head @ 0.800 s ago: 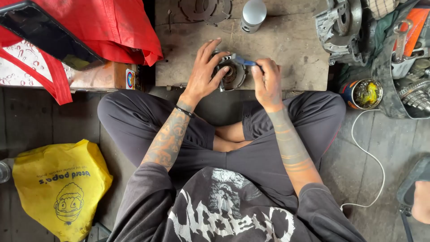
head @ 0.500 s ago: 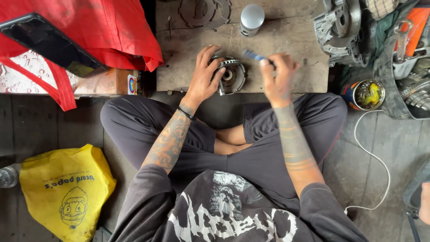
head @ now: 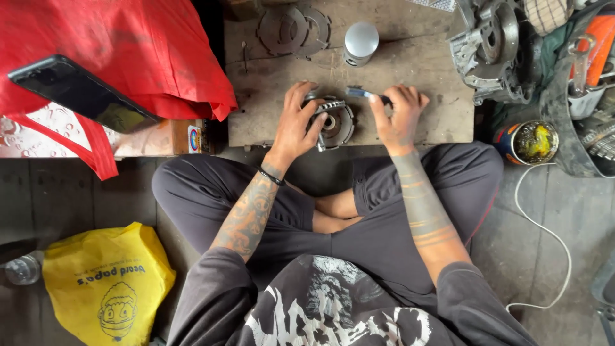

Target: The person sits on the floor and uses a blue brush to clean various mechanical parts, including a circular metal piece and a cylindrical component with holes. They handle the parts with both hands, turning them over to scrub different surfaces.

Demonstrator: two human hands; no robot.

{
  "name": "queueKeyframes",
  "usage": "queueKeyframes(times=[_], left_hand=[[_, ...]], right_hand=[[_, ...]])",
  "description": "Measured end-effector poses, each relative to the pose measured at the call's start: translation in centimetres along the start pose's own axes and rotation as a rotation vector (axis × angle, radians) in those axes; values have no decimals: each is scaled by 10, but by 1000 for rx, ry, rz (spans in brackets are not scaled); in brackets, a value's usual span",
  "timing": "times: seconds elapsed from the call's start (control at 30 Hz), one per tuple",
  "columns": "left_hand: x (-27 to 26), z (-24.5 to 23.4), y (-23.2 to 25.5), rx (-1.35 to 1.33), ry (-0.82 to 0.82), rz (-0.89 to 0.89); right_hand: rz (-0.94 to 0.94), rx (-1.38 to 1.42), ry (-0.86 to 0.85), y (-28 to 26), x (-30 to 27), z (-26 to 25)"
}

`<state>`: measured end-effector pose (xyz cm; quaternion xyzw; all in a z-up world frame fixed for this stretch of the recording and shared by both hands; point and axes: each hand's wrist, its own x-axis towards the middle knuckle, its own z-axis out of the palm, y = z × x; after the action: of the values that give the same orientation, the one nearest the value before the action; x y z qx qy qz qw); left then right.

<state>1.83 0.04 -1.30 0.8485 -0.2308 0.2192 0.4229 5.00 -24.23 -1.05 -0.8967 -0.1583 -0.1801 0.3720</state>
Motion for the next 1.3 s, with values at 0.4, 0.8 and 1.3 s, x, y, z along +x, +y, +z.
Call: queueKeyframes(times=[0.4,0.8,1.3], left_hand=[[6,-6,4,-52,-16,-56],[5,-2,-2,-84,-21,-79],[2,2,-5,-88,-11,-75]], right_hand=[[-106,51,-44,-25,2,1],[-108,-128,114,5,4,2],[36,31,72,10,-4,18]])
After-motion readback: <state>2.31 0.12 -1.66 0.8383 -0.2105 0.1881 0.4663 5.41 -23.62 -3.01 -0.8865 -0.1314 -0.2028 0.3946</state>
